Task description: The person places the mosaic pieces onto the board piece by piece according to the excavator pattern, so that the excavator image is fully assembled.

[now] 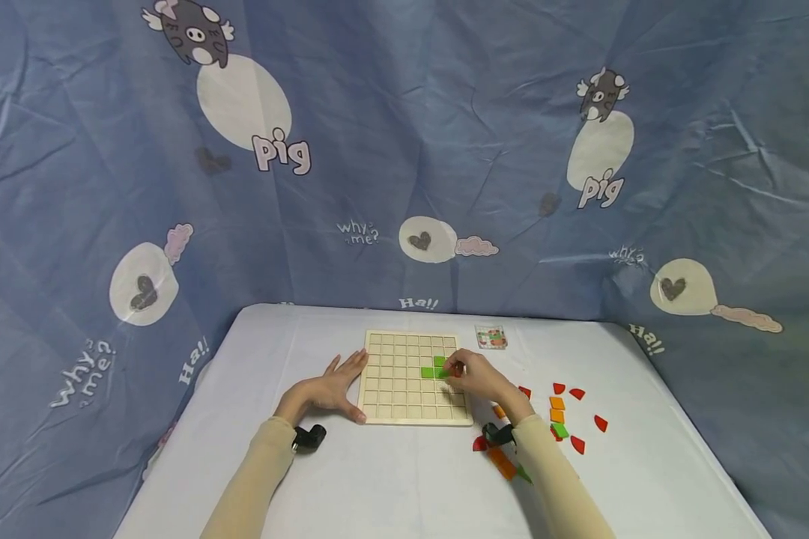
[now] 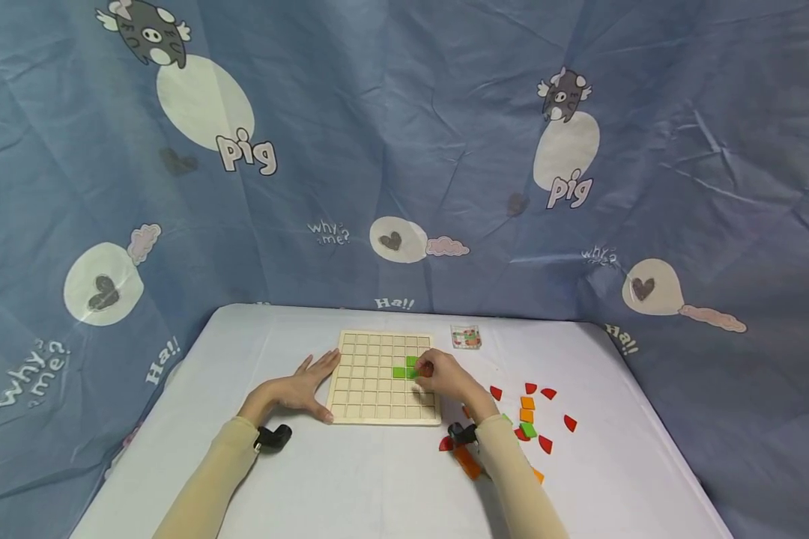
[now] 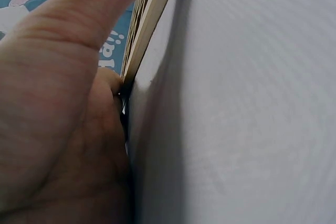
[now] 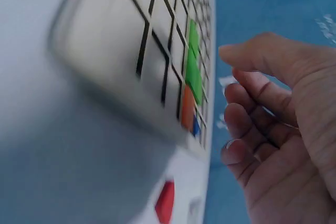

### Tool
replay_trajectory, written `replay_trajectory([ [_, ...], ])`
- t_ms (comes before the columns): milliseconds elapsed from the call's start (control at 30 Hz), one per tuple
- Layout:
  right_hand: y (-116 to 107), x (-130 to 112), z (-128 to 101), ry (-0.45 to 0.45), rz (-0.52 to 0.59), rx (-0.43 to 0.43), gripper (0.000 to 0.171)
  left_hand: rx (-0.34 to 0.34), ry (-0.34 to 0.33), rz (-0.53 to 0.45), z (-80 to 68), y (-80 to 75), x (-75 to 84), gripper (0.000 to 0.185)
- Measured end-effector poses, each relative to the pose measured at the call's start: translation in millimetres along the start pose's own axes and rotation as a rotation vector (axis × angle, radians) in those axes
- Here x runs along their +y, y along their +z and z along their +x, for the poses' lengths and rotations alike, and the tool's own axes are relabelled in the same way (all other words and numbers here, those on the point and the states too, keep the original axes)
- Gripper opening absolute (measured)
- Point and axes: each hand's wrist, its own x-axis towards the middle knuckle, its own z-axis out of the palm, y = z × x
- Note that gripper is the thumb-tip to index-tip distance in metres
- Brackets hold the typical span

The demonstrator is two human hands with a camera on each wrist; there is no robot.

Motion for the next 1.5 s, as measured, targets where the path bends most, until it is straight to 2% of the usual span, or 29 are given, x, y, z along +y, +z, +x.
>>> replay_trajectory([
  [133, -16, 9, -32, 0.095, 0.008, 0.019, 0.015, -0.005, -0.001, 0.005, 1.0, 1.4, 0.0, 0.134],
  [400, -37, 38, -95, 0.311, -0.026, 0.057, 0.021, -0.01, -0.011, 0.006, 1.1, -0.1, -3.0, 0.137],
  [633, -45, 54, -129, 0.423, -0.043, 0.093, 0.031, -0.01, 0.001, -0.002, -0.3, 0.1, -2.1, 0.136],
  [800, -45, 63, -139, 0.466, -0.045, 0.098, 0.03, -0.009, 0.012, -0.004, -0.8, -0.6, -1.0, 0.135],
  [1000, -46, 63, -144, 0.488, -0.038, 0.076, 0.031, -0.004, 0.017, -0.017, -1.7, -2.0, 1.5, 0.133],
  [1233, -45, 62, -142, 0.458, -0.072, 0.07, 0.037, 0.001, 0.018, -0.018, -2.3, -3.3, 1.8, 0.134],
  [1333, -44, 61, -140, 0.475, -0.063, 0.081, 0.041, -0.006, 0.013, -0.008, -1.3, -2.5, -0.4, 0.135],
  [1500, -42, 61, -137, 0.488, -0.066, 0.09, 0.033, -0.01, 0.011, 0.001, 0.0, -1.5, -3.1, 0.136],
])
